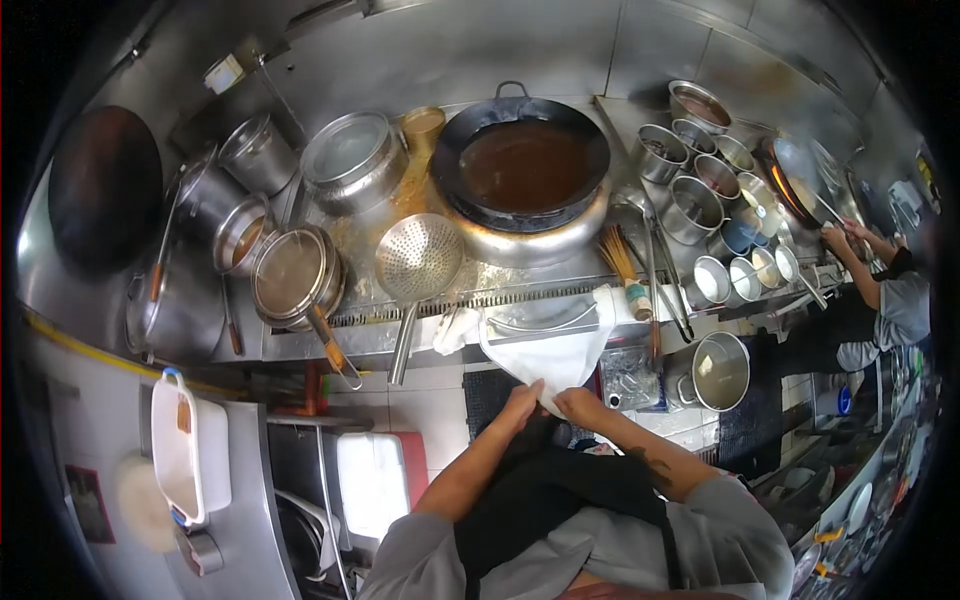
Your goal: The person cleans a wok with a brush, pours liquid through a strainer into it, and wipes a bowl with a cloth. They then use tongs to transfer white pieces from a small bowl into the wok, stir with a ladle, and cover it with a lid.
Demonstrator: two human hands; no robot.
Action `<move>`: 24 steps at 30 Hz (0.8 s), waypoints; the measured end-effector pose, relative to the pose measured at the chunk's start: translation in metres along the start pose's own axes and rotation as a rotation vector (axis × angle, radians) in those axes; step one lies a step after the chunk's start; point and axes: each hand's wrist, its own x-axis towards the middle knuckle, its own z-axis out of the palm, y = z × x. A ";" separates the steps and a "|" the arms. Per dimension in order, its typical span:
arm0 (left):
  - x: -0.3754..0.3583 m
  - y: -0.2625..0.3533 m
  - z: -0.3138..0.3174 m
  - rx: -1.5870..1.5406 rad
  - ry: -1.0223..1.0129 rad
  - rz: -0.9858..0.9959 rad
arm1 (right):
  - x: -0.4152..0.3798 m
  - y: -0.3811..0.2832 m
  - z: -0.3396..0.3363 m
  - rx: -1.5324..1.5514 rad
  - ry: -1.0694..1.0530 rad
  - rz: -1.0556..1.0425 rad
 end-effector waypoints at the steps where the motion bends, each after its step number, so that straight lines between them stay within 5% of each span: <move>1: -0.001 0.002 -0.003 -0.065 0.087 0.028 | -0.008 0.004 -0.006 -0.040 0.078 -0.054; 3: 0.004 -0.002 -0.023 0.102 0.129 0.045 | -0.025 0.014 -0.023 -0.126 0.236 -0.161; 7: -0.009 -0.008 -0.055 0.587 0.098 -0.024 | -0.068 0.023 -0.091 -0.051 0.804 0.022; 10: -0.015 -0.035 -0.082 0.439 0.033 -0.093 | -0.084 0.069 -0.114 -0.218 0.916 0.132; 17: -0.060 -0.062 -0.123 0.272 0.331 -0.107 | -0.040 0.200 -0.072 0.141 0.852 0.395; 20: -0.080 -0.078 -0.148 0.319 0.461 -0.109 | -0.037 0.171 -0.113 0.603 0.659 0.642; 21: -0.090 -0.085 -0.161 0.341 0.460 -0.088 | -0.033 0.172 -0.118 0.592 0.805 0.544; 24: -0.110 -0.106 -0.183 0.424 0.522 -0.057 | -0.052 0.124 -0.157 0.798 0.787 0.493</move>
